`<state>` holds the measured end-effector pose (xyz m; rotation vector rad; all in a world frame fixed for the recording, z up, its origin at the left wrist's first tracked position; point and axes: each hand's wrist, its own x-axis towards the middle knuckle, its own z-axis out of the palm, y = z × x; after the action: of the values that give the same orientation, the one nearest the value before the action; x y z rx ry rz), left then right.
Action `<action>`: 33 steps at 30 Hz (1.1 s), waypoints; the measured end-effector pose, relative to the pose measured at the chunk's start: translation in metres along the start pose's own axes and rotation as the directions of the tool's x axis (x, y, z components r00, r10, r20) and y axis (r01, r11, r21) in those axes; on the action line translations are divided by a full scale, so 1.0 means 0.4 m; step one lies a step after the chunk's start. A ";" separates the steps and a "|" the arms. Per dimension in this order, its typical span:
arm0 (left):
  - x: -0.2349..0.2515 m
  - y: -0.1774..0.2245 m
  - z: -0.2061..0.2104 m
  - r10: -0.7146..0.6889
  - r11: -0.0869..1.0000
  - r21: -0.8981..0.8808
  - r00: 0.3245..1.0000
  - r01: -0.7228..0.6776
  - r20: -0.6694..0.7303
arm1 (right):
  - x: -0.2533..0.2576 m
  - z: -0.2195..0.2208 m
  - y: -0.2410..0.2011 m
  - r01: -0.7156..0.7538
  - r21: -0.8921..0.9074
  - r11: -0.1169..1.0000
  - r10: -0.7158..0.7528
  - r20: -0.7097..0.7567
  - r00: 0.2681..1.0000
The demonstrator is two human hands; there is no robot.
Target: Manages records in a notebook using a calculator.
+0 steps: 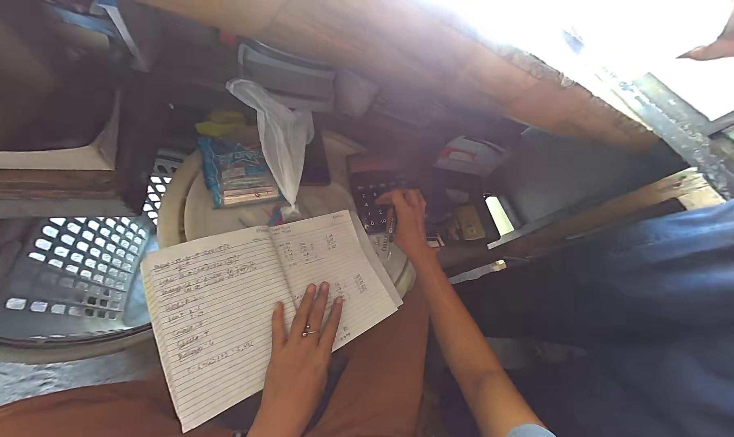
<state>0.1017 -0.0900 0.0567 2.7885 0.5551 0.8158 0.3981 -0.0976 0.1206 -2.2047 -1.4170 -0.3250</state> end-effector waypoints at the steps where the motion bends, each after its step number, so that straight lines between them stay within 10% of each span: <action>1: -0.001 0.000 0.000 0.000 1.000 -0.002 1.000 0.000 0.000 | 0.002 0.004 -0.006 -0.009 0.000 1.000 0.009 0.025 1.000; 23: 0.002 -0.003 -0.007 0.012 1.000 -0.022 1.000 -0.012 0.015 | -0.093 -0.055 0.052 -0.115 -0.051 0.992 0.113 -0.041 0.993; 33: -0.003 -0.010 -0.013 0.025 0.999 -0.029 0.998 -0.023 0.054 | -0.230 -0.036 -0.037 -0.192 0.270 0.943 0.276 -0.316 0.908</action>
<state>0.0968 -0.0864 0.0595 2.7872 0.4978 0.7448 0.3461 -0.1723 0.0955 -1.9777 -0.9345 -0.4175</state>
